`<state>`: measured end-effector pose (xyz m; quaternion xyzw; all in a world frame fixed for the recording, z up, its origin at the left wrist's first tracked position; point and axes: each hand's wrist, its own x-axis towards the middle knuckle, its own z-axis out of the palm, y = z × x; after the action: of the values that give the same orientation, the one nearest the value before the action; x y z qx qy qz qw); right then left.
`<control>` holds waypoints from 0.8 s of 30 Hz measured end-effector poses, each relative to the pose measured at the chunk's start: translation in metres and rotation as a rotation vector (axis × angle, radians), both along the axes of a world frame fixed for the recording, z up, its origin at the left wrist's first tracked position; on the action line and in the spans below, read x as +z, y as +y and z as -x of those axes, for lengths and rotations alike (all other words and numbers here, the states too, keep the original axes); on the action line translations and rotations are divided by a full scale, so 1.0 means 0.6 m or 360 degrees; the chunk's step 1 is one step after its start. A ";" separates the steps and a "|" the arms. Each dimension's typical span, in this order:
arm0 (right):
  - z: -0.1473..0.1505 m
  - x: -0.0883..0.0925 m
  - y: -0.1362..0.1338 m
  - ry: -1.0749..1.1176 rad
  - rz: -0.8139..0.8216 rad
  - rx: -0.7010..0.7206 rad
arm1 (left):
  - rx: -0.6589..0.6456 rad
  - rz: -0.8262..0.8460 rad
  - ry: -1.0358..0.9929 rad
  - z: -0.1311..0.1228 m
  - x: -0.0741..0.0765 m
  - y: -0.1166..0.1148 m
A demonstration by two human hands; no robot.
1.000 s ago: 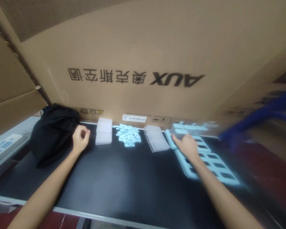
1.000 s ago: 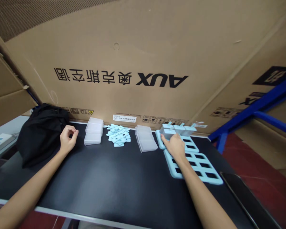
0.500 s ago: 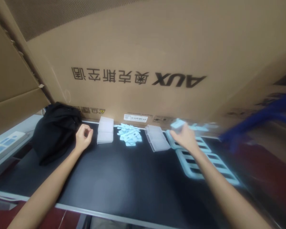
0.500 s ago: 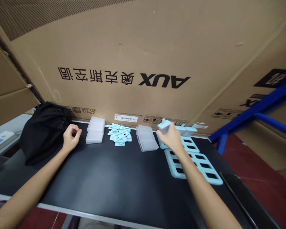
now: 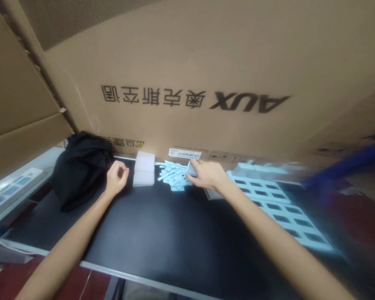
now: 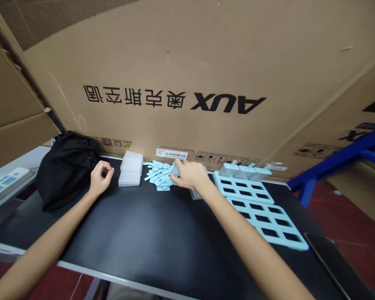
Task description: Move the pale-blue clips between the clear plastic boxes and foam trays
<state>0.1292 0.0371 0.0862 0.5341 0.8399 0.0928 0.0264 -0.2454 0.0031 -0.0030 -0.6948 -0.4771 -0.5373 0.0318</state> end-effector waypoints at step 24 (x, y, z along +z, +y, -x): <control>0.145 -0.037 -0.031 0.0811 -0.0007 0.1010 | -0.0283 0.0303 0.0121 0.003 -0.008 -0.002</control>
<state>0.0420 0.0184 0.0641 0.2544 0.9425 -0.0371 -0.2137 -0.2469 0.0018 -0.0075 -0.7540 -0.4608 -0.4637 -0.0639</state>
